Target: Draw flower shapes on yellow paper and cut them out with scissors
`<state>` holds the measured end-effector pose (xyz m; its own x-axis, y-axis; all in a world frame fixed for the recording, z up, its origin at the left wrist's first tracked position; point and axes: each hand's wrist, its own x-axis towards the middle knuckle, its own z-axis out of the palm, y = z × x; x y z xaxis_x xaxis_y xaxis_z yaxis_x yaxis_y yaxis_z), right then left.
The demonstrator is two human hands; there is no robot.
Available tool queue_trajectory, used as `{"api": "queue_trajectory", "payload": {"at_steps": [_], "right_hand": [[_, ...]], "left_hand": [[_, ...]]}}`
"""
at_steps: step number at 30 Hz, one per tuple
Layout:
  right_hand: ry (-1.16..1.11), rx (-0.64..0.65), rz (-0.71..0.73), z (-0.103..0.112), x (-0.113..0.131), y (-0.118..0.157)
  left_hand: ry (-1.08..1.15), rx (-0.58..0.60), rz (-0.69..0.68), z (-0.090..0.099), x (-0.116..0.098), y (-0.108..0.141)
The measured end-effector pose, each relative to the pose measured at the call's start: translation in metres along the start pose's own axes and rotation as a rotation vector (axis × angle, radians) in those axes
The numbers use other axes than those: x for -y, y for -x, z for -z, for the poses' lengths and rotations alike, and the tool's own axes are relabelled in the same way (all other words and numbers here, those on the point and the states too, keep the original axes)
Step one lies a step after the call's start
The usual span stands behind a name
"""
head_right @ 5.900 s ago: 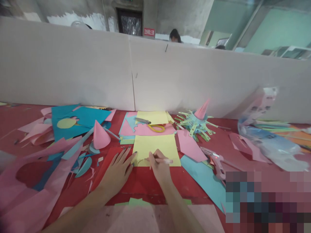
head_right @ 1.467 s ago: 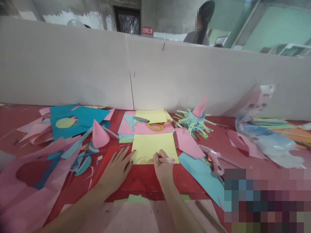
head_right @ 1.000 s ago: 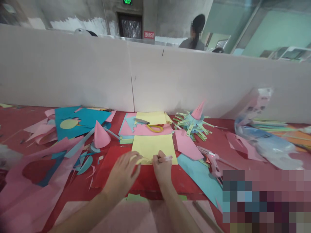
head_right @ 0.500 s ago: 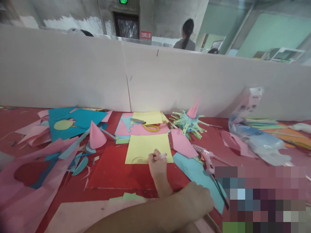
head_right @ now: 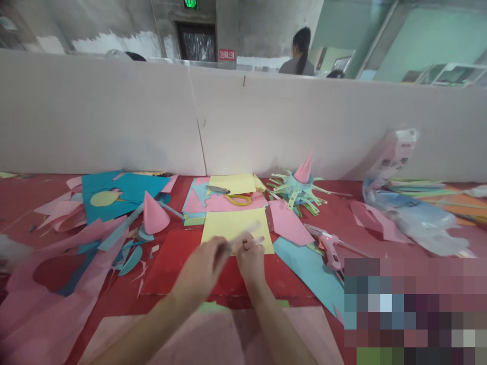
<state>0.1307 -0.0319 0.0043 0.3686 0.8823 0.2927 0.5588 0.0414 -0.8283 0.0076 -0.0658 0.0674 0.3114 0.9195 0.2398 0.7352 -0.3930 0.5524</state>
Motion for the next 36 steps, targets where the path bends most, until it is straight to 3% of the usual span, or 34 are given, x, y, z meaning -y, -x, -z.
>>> {"api": "queue_trajectory", "payload": {"at_steps": [3,5,8,23,27,31,36], "right_hand": [[-0.016,0.044,0.051,0.002,0.001,0.0],[-0.064,0.08,0.024,0.003,0.002,0.001],[-0.141,0.125,-0.039,0.006,0.004,0.003],[-0.22,0.111,-0.109,0.008,0.005,0.001],[-0.364,0.094,-0.092,0.009,0.003,0.001],[-0.528,0.281,-0.09,0.006,0.008,0.004],[-0.631,0.454,-0.123,0.003,0.017,0.013]], "left_hand": [[-0.079,-0.09,0.268,0.006,0.053,-0.008],[-0.118,-0.047,0.335,0.004,0.076,-0.012],[-0.147,0.022,0.349,-0.003,0.09,-0.013],[0.027,-0.082,0.298,-0.012,0.098,-0.007],[0.128,-0.137,0.35,-0.01,0.096,-0.005],[0.23,-0.205,0.333,-0.011,0.083,-0.001],[0.383,-0.05,0.199,-0.019,0.057,0.009]]}}
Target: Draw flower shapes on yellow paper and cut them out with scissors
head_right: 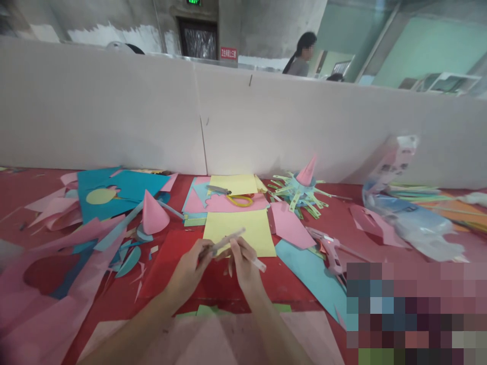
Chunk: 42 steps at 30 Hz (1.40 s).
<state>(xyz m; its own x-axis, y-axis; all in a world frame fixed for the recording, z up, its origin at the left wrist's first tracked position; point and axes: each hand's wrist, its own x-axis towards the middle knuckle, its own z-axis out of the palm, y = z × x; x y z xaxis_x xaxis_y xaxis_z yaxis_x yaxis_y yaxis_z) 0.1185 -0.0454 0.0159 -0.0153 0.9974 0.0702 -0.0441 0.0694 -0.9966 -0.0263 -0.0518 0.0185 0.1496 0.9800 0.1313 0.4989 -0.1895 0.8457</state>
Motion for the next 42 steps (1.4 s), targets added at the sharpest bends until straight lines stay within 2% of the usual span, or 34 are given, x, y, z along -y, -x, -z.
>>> {"api": "queue_trajectory", "payload": {"at_steps": [5,12,14,16,19,23,26,28,30,34,36,38,39,40,42], "right_hand": [[-0.126,-0.046,-0.002,-0.004,0.008,0.007],[-0.118,-0.043,0.038,0.005,0.012,0.001],[-0.08,-0.091,0.096,0.009,0.014,-0.001],[0.007,-0.174,0.188,0.014,0.015,-0.003],[0.266,-0.299,0.257,0.024,0.014,-0.006],[0.703,-0.466,0.173,0.044,0.01,-0.01],[0.839,-0.549,0.114,0.055,0.009,-0.014],[0.843,-0.517,0.139,0.055,0.008,-0.015],[0.843,-0.416,0.203,0.048,0.006,-0.013],[0.882,-0.001,0.426,0.02,0.0,-0.003],[0.876,0.116,0.513,0.01,0.0,0.001],[0.828,0.077,0.522,0.007,0.002,0.003],[0.778,0.032,0.496,0.008,0.004,0.004],[0.711,0.001,0.447,0.01,0.006,0.005],[0.531,0.019,0.319,0.014,0.011,0.005]], "left_hand": [[-0.058,0.132,-0.042,-0.004,-0.01,0.007],[-0.222,0.174,-0.033,-0.002,-0.013,0.007],[-0.204,0.166,-0.025,-0.004,-0.011,0.008],[-0.117,0.121,-0.004,-0.006,-0.007,0.009],[0.086,-0.031,0.018,-0.008,-0.001,0.006],[0.302,-0.203,0.033,-0.005,0.005,-0.002],[0.372,-0.249,0.046,-0.002,0.006,-0.005],[0.375,-0.239,0.053,-0.002,0.006,-0.006],[0.344,-0.215,0.063,-0.003,0.006,-0.005],[0.183,-0.09,0.015,-0.006,0.002,-0.001],[0.12,0.028,-0.058,-0.006,0.0,0.003],[0.098,0.111,-0.13,-0.006,-0.002,0.005],[0.095,0.109,-0.154,-0.005,-0.003,0.006],[0.092,0.074,-0.171,-0.004,-0.003,0.006],[0.071,-0.034,-0.195,-0.002,-0.003,0.004]]}}
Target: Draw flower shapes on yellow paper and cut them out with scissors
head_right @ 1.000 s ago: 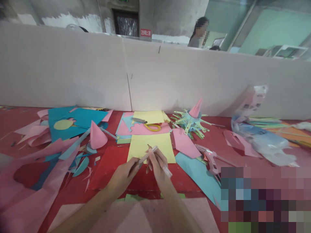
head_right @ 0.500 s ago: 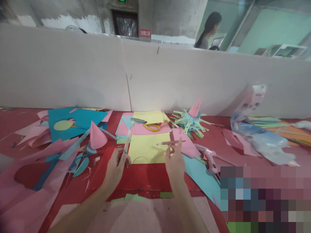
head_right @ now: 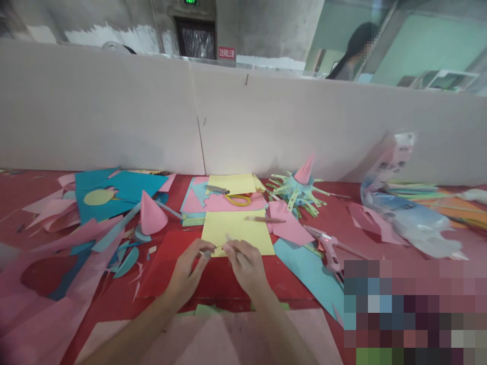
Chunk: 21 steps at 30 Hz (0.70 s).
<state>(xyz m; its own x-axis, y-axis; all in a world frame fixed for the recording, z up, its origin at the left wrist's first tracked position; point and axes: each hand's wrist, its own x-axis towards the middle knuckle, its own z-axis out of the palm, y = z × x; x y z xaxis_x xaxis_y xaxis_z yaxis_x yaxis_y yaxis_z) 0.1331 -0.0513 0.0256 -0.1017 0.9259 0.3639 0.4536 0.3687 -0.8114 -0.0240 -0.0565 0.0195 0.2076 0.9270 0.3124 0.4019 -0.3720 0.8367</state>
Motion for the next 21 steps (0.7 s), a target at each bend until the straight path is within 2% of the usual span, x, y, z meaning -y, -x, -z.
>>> {"api": "queue_trajectory", "payload": {"at_steps": [2,5,7,9,12,16,19,20,21], "right_hand": [[-0.208,0.057,-0.086,0.004,0.002,0.0],[-0.45,0.079,-0.159,0.004,0.008,0.002],[-0.551,0.072,-0.21,0.005,0.011,0.002],[-0.612,0.074,-0.245,0.007,0.013,0.002],[-0.667,0.087,-0.273,0.009,0.016,-0.001],[-0.743,0.06,-0.329,0.007,0.026,-0.007],[-0.834,-0.037,-0.421,0.026,0.031,-0.014],[-0.908,-0.197,-0.451,0.039,0.031,-0.017],[-1.01,-0.299,-0.457,0.054,0.029,-0.02]], "left_hand": [[-0.047,-0.031,-0.033,0.003,0.0,-0.003],[-0.151,0.156,-0.088,0.009,-0.003,-0.005],[-0.223,0.287,-0.078,0.012,-0.01,-0.004],[-0.286,0.359,-0.039,0.015,-0.018,-0.003],[-0.324,0.417,-0.002,0.016,-0.032,-0.003],[-0.251,0.429,0.049,0.015,-0.044,-0.007],[-0.129,0.401,0.094,0.027,-0.037,-0.01],[-0.07,0.362,0.119,0.035,-0.03,-0.011],[-0.007,0.282,0.167,0.045,-0.022,-0.011]]}}
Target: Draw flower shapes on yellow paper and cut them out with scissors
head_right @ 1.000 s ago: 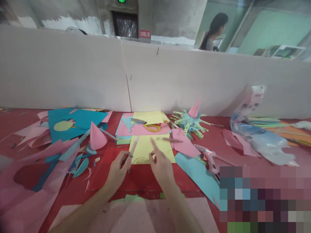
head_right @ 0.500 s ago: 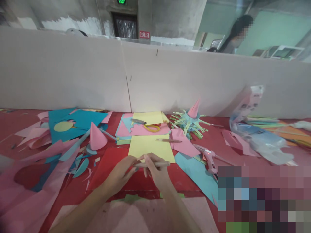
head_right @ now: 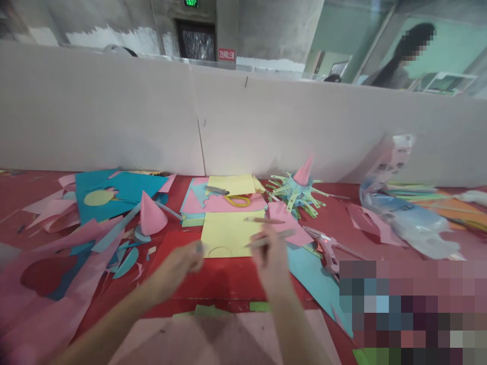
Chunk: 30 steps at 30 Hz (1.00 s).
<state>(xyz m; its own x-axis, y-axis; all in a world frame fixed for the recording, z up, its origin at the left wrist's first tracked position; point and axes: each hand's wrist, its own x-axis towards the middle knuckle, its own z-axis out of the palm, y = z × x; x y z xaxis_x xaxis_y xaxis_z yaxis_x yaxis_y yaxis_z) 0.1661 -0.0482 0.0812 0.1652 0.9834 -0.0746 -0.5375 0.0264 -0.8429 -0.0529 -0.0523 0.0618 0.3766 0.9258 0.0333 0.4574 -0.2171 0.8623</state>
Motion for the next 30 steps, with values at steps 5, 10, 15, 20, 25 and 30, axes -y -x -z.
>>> {"api": "queue_trajectory", "payload": {"at_steps": [5,10,15,20,25,30], "right_hand": [[-0.095,-0.127,0.165,0.036,0.036,-0.013],[0.259,-0.047,0.024,0.013,-0.016,-0.009],[0.558,0.116,0.105,-0.009,-0.051,-0.011],[0.699,0.062,0.265,-0.007,-0.068,-0.022],[0.791,0.16,0.221,0.0,-0.086,-0.028],[0.843,0.219,0.194,0.003,-0.089,-0.03]], "left_hand": [[-0.007,-0.215,0.027,0.039,0.036,0.008],[0.0,-0.157,0.04,0.015,0.031,-0.003],[0.019,-0.189,0.056,-0.014,0.037,-0.017],[-0.039,-0.174,0.057,-0.019,0.045,-0.016],[-0.046,-0.159,0.064,-0.017,0.041,-0.015],[-0.04,-0.154,0.07,-0.018,0.041,-0.015]]}}
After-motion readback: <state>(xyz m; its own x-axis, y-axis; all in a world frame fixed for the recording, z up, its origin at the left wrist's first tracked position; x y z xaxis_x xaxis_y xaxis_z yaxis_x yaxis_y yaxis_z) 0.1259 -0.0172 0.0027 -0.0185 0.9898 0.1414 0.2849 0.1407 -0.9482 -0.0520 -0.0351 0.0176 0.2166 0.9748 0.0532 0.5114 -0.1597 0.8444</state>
